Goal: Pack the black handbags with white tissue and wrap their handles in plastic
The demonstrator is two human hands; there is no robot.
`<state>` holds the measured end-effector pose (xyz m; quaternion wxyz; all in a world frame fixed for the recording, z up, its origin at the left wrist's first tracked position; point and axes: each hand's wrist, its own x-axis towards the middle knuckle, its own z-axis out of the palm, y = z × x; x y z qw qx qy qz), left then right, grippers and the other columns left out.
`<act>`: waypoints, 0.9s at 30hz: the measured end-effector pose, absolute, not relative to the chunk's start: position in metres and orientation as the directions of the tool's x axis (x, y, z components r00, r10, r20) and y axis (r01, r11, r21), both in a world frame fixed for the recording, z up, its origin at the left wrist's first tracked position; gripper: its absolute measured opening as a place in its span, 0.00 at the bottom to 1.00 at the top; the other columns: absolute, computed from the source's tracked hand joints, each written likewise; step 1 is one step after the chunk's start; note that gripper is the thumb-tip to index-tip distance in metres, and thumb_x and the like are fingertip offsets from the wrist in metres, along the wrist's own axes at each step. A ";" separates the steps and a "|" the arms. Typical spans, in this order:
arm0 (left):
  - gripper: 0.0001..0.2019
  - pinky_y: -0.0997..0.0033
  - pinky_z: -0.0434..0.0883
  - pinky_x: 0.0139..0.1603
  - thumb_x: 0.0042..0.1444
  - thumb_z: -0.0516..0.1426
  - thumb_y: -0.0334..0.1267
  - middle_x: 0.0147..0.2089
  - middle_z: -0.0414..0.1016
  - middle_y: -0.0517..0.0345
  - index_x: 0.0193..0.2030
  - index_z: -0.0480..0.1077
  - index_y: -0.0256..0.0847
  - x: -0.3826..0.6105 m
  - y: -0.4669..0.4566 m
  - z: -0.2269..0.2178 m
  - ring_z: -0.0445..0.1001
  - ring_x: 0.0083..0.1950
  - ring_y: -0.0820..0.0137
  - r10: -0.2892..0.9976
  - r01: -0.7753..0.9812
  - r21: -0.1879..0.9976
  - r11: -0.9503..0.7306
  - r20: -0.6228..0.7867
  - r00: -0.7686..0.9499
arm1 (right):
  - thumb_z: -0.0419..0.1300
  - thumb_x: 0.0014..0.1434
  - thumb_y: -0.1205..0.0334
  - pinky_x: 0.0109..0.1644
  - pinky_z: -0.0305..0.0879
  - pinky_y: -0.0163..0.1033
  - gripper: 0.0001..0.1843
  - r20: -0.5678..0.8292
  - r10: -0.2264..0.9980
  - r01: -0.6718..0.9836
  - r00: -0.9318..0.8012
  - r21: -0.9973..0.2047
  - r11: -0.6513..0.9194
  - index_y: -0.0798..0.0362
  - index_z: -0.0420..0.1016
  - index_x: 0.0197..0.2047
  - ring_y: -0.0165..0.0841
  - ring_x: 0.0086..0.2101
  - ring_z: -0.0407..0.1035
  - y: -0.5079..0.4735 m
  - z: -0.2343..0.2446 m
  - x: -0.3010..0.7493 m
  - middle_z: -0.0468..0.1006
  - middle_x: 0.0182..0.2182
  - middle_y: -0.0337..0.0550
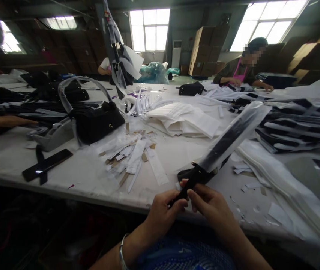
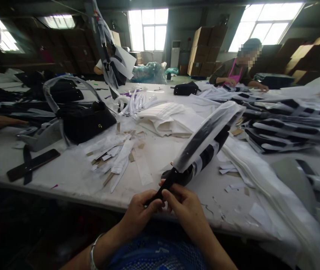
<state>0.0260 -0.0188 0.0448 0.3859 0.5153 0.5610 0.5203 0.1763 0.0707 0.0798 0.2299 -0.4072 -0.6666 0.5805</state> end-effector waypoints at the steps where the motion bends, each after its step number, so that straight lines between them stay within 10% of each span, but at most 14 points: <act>1: 0.23 0.72 0.70 0.40 0.68 0.49 0.53 0.34 0.78 0.54 0.37 0.77 0.38 0.020 -0.018 0.046 0.75 0.36 0.67 0.982 0.260 0.963 -0.070 0.113 -0.152 | 0.64 0.57 0.40 0.30 0.62 0.36 0.27 -0.168 0.820 0.222 -0.547 -0.974 -0.051 0.53 0.83 0.49 0.29 0.23 0.64 0.070 0.079 0.172 0.78 0.28 0.40; 5: 0.26 0.70 0.70 0.44 0.70 0.43 0.53 0.38 0.80 0.53 0.42 0.76 0.40 -0.023 0.002 0.049 0.77 0.40 0.66 0.929 0.673 0.715 0.189 0.092 -0.358 | 0.65 0.57 0.41 0.31 0.57 0.36 0.25 -0.167 0.829 0.134 -0.533 -0.985 -0.111 0.55 0.85 0.44 0.29 0.23 0.60 0.069 0.079 0.163 0.67 0.19 0.35; 12: 0.24 0.57 0.69 0.47 0.59 0.61 0.53 0.49 0.77 0.38 0.53 0.71 0.35 -0.063 0.051 0.036 0.77 0.49 0.50 0.782 0.731 0.459 0.505 0.116 -0.613 | 0.65 0.56 0.40 0.31 0.57 0.37 0.26 -0.148 0.812 0.093 -0.565 -0.989 -0.115 0.55 0.84 0.44 0.29 0.23 0.60 0.070 0.073 0.164 0.67 0.19 0.36; 20: 0.22 0.71 0.69 0.39 0.60 0.60 0.33 0.40 0.81 0.59 0.61 0.67 0.46 -0.072 0.048 0.027 0.79 0.39 0.66 0.812 0.744 0.490 0.454 0.118 -0.572 | 0.65 0.57 0.41 0.33 0.59 0.37 0.27 -0.156 0.792 0.096 -0.590 -0.988 -0.123 0.56 0.84 0.46 0.30 0.24 0.61 0.074 0.072 0.166 0.68 0.18 0.36; 27: 0.18 0.64 0.69 0.56 0.63 0.58 0.39 0.53 0.79 0.50 0.60 0.69 0.41 -0.069 0.037 0.022 0.76 0.53 0.62 0.847 0.796 0.503 0.336 0.209 -0.490 | 0.62 0.60 0.41 0.34 0.58 0.36 0.27 -0.144 0.780 0.139 -0.609 -0.988 -0.074 0.55 0.82 0.51 0.31 0.26 0.63 0.076 0.071 0.165 0.71 0.20 0.37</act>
